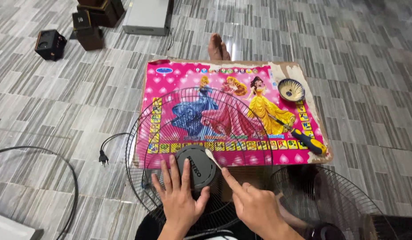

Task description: Cleaning the metal guard and motor housing of an electric fan using a cotton swab and cloth

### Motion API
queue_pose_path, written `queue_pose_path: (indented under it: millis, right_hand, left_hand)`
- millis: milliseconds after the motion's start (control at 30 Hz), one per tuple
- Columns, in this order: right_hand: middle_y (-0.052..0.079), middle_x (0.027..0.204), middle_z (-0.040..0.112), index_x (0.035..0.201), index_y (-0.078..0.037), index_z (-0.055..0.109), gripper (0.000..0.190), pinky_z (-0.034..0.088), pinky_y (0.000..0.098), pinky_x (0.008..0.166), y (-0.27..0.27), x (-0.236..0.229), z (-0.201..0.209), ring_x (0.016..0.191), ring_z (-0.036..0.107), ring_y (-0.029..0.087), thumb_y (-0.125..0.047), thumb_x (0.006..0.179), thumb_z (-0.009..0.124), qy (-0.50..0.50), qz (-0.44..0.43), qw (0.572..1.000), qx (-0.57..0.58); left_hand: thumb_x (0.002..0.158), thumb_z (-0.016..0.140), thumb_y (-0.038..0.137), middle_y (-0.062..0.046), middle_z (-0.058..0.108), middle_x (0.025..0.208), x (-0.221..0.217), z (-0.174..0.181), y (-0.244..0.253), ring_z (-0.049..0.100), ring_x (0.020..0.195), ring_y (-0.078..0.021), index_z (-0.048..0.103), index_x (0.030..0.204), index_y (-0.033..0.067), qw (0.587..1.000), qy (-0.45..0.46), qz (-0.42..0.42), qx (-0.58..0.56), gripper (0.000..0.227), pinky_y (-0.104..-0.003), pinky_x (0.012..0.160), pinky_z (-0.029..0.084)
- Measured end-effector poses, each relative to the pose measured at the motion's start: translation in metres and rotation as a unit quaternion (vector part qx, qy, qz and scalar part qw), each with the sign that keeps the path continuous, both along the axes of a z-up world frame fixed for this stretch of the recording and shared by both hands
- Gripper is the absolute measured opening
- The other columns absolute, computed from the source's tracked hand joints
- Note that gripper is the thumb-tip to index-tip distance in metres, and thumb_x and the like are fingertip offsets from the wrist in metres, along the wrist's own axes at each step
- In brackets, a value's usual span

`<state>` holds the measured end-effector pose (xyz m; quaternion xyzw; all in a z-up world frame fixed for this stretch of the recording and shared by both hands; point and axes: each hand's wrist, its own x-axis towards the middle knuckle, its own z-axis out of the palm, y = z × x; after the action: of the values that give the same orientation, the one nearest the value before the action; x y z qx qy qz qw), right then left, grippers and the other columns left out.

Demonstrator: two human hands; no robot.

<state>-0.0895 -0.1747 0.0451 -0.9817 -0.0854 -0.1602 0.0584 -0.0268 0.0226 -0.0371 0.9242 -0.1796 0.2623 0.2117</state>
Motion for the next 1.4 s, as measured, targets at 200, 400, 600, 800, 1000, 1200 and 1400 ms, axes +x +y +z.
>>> queue_pose_path:
  millis: [200,400,600,800,1000,1200,1400]
  right_hand:
    - [-0.002,0.05,0.061,0.149,-0.028,0.051,0.064,0.035,0.0282,0.027,-0.04,0.021,-0.014,0.029,0.041,0.011,-0.012,0.089,0.065,-0.021,-0.107,0.994,0.026]
    - [-0.008,0.046,0.053,0.148,-0.031,0.051,0.059,0.025,0.0275,0.023,-0.031,0.011,-0.015,0.028,0.033,0.008,-0.017,0.092,0.062,-0.006,-0.062,0.998,-0.011]
    - [-0.002,0.044,0.063,0.141,-0.016,0.06,0.058,0.031,0.0306,0.024,-0.004,-0.003,-0.014,0.025,0.041,0.008,-0.01,0.084,0.067,-0.027,-0.071,0.996,0.054]
    - [0.005,0.052,0.066,0.137,-0.025,0.068,0.049,0.037,0.0382,0.036,-0.048,0.02,0.003,0.034,0.052,0.023,-0.015,0.089,0.068,-0.07,-0.211,0.974,0.033]
    - [-0.002,0.046,0.065,0.146,-0.01,0.053,0.065,0.029,0.0224,0.02,-0.013,-0.009,-0.028,0.025,0.043,0.006,-0.014,0.084,0.071,-0.002,-0.048,0.997,-0.06]
    - [-0.005,0.037,0.055,0.148,-0.012,0.053,0.057,0.03,0.0332,0.026,-0.039,-0.003,-0.005,0.024,0.038,0.01,-0.02,0.092,0.058,-0.015,-0.15,0.987,-0.062]
    - [-0.006,0.039,0.057,0.146,-0.021,0.057,0.053,0.023,0.0319,0.028,-0.053,-0.011,-0.02,0.026,0.032,0.009,-0.025,0.094,0.06,-0.025,-0.173,0.98,-0.097]
  left_hand:
    - [0.085,0.06,0.061,-0.023,0.017,0.17,0.0,0.0,0.0,0.009,0.159,-0.0425,0.031,0.161,0.0112,1.0,0.008,-0.004,-0.009,0.095,-0.067,0.124,0.0]
    - [0.084,0.06,0.061,-0.023,0.017,0.17,-0.003,0.001,0.0,0.008,0.159,-0.0424,0.03,0.161,0.012,1.0,0.013,-0.003,-0.004,0.096,-0.067,0.124,0.0]
    - [0.083,0.061,0.061,-0.022,0.016,0.171,-0.002,0.0,0.001,0.007,0.16,-0.0406,0.029,0.162,0.014,1.0,0.002,-0.01,-0.016,0.097,-0.067,0.125,-0.002]
    - [0.087,0.058,0.061,-0.021,0.015,0.172,-0.002,-0.001,0.0,0.005,0.16,-0.0403,0.029,0.162,0.0134,1.0,0.001,-0.012,-0.018,0.094,-0.067,0.124,-0.003]
    - [0.083,0.062,0.061,-0.023,0.018,0.17,-0.003,0.0,0.0,0.011,0.159,-0.0429,0.031,0.161,0.0126,1.0,0.001,-0.006,-0.009,0.097,-0.068,0.124,0.002]
    - [0.086,0.059,0.061,-0.022,0.016,0.171,-0.006,-0.002,0.001,0.006,0.16,-0.0407,0.031,0.161,0.0128,1.0,0.011,-0.013,-0.019,0.094,-0.068,0.123,-0.004]
    - [0.085,0.06,0.062,-0.022,0.017,0.171,-0.004,-0.002,0.002,0.008,0.16,-0.0408,0.031,0.161,0.0125,1.0,0.005,-0.01,-0.011,0.096,-0.067,0.124,-0.002]
